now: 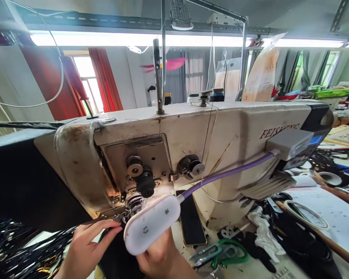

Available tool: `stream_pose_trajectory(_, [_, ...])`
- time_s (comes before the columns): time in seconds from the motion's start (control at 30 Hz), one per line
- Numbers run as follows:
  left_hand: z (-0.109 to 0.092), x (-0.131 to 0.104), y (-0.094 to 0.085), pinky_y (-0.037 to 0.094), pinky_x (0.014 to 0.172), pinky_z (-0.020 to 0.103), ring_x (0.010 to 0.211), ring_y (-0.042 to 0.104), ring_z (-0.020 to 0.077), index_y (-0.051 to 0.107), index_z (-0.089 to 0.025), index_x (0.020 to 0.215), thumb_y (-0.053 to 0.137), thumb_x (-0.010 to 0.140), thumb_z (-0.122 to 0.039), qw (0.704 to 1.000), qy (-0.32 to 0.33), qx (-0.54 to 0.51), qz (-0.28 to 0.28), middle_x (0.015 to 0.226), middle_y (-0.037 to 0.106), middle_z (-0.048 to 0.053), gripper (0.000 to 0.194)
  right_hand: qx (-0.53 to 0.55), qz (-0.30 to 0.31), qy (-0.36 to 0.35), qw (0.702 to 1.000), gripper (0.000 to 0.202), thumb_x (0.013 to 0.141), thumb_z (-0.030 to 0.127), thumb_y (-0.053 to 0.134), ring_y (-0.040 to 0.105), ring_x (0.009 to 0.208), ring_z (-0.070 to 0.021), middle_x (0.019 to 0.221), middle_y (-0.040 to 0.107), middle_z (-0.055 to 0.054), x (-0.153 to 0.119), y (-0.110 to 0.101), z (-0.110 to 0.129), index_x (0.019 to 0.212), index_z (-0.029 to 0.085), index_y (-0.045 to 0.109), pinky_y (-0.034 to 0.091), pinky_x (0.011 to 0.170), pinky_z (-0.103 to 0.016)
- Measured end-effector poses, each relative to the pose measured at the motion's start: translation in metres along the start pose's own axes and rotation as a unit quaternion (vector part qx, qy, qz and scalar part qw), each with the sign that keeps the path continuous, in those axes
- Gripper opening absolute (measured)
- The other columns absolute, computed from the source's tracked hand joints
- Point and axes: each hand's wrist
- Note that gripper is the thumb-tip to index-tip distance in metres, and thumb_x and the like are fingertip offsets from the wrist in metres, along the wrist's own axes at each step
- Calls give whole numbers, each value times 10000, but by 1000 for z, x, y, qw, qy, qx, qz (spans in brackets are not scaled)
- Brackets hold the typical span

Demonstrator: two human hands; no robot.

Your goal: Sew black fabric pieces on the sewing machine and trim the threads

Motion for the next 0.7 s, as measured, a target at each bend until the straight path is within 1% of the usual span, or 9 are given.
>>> stream_pose_trajectory(0.13, [1,-8,9,592,635,138,558,731,114,747,-238,827,656,889,-313,998,-63,-14,-1,724,787,-53,133,-11,-17,36,999,444,795,194,551,678,1006,-320,1063,695,-166,-22,14,-7,1224,173,666,575,883,-505])
stream_pose_trajectory(0.23, [4,-11,11,596,653,136,568,737,119,772,-241,836,675,873,-315,997,-73,-25,0,738,794,-47,128,-20,-44,48,998,460,788,231,535,677,1001,-335,1054,701,-153,-32,22,-11,1225,185,669,534,943,-548])
stream_pose_trajectory(0.3, [8,-13,11,594,656,129,585,745,120,782,-245,846,695,858,-306,996,-75,-37,4,745,796,-50,106,-28,-40,45,998,449,798,245,536,695,914,-313,1016,714,-140,-35,25,-12,1222,197,674,553,916,-516])
stream_pose_trajectory(0.37, [12,-14,11,592,648,123,592,747,120,785,-248,858,714,841,-290,996,-72,-49,13,743,795,-56,85,-26,-30,50,998,412,822,260,537,694,764,-269,939,723,-124,-36,27,-12,1205,217,683,591,830,-456])
stream_pose_trajectory(0.43, [15,-16,11,595,660,128,608,752,127,786,-250,867,721,831,-285,996,-68,-53,17,750,796,-55,83,-21,-19,63,998,355,849,284,533,674,672,-246,848,716,-110,-38,30,-13,1158,233,701,602,777,-431])
stream_pose_trajectory(0.47, [16,-16,11,597,671,134,616,755,131,787,-251,868,721,828,-289,996,-68,-52,16,753,797,-53,86,-24,-25,70,997,325,859,300,525,672,667,-252,804,706,-107,-39,32,-13,1114,233,715,599,783,-442])
stream_pose_trajectory(0.57, [16,-16,13,599,693,146,617,756,137,786,-258,848,715,829,-305,996,-71,-51,1,750,796,-52,88,-46,-45,82,995,307,868,353,509,693,785,-297,783,693,-124,-41,36,-13,1016,208,735,581,851,-479])
stream_pose_trajectory(0.63, [14,-14,14,593,681,133,618,755,131,784,-264,838,712,829,-307,996,-75,-56,-4,750,796,-60,85,-55,-57,83,993,319,858,362,516,696,843,-311,817,698,-136,-40,36,-12,1019,193,733,574,875,-480])
stream_pose_trajectory(0.7, [12,-13,15,585,655,116,603,751,123,784,-269,829,713,827,-304,995,-81,-59,1,735,792,-72,79,-49,-55,80,994,323,842,344,546,698,832,-305,829,702,-132,-39,34,-11,1068,197,725,574,878,-472])
Point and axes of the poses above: each hand's wrist, its own x-axis towards the middle knuckle, its own y-axis out of the palm, z = x × y
